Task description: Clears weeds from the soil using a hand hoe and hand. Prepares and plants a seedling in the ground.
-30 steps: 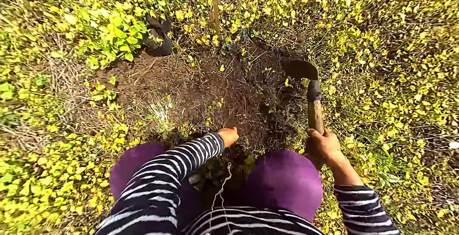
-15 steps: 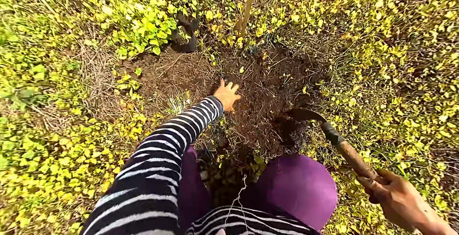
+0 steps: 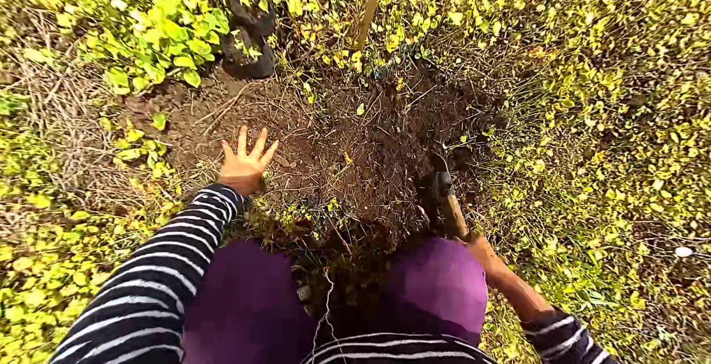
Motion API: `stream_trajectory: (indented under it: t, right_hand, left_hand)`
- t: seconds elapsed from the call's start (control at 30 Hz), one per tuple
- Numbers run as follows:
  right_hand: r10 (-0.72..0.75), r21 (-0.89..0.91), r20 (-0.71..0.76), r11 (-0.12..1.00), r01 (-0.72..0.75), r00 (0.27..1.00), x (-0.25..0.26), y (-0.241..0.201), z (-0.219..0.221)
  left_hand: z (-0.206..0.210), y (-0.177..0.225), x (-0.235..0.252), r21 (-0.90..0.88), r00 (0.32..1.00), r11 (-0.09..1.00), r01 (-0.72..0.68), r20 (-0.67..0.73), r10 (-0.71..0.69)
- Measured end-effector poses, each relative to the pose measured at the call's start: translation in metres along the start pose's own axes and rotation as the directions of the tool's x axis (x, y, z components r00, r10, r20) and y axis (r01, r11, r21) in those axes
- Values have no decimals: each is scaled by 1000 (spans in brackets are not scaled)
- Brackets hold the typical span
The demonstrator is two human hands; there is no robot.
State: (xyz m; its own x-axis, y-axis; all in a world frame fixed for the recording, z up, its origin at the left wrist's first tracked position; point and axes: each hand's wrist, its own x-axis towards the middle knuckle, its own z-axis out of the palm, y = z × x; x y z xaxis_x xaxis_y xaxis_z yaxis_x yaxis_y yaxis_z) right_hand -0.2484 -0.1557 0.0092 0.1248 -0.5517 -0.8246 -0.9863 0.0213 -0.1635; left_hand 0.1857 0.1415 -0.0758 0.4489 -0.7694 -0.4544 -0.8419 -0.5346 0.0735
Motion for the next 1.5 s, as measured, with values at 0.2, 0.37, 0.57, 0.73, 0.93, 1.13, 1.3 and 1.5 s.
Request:
stream_trajectory:
  t: [0.2,0.37,0.57,0.73,0.93,1.13,1.3,1.5]
  right_hand:
    - [-40,328,182,944,-22,983,24,-30,5]
    - [-76,264,331,964,-15,941,40,-55,-1]
    - [-338,738,631,537,-408,698,88,-16,9]
    - [-540,775,623,327,-541,566,110,19,23]
    - [-517,820,367,573,-6,773,74,38,9]
    - [-460,151,-93,870,470,883,31,47,-24]
    - [-421,23,-277,896,444,864,3,53,-27]
    - [-230,-254,91,936,246,969,39,-40,8]
  left_hand:
    - [-7,2,10,-58,993,997,51,111,-44]
    - [0,-3,9,-66,1000,998,7,-18,-8]
    - [-1,3,7,16,999,999,42,24,-42]
    - [-33,13,10,77,978,994,77,189,-90]
    - [-57,29,8,101,957,983,151,235,-171]
    - [-57,28,0,155,970,980,129,187,-157]
    - [-63,24,-8,154,986,980,124,95,-139]
    - [-76,31,-6,125,994,988,92,42,-98]
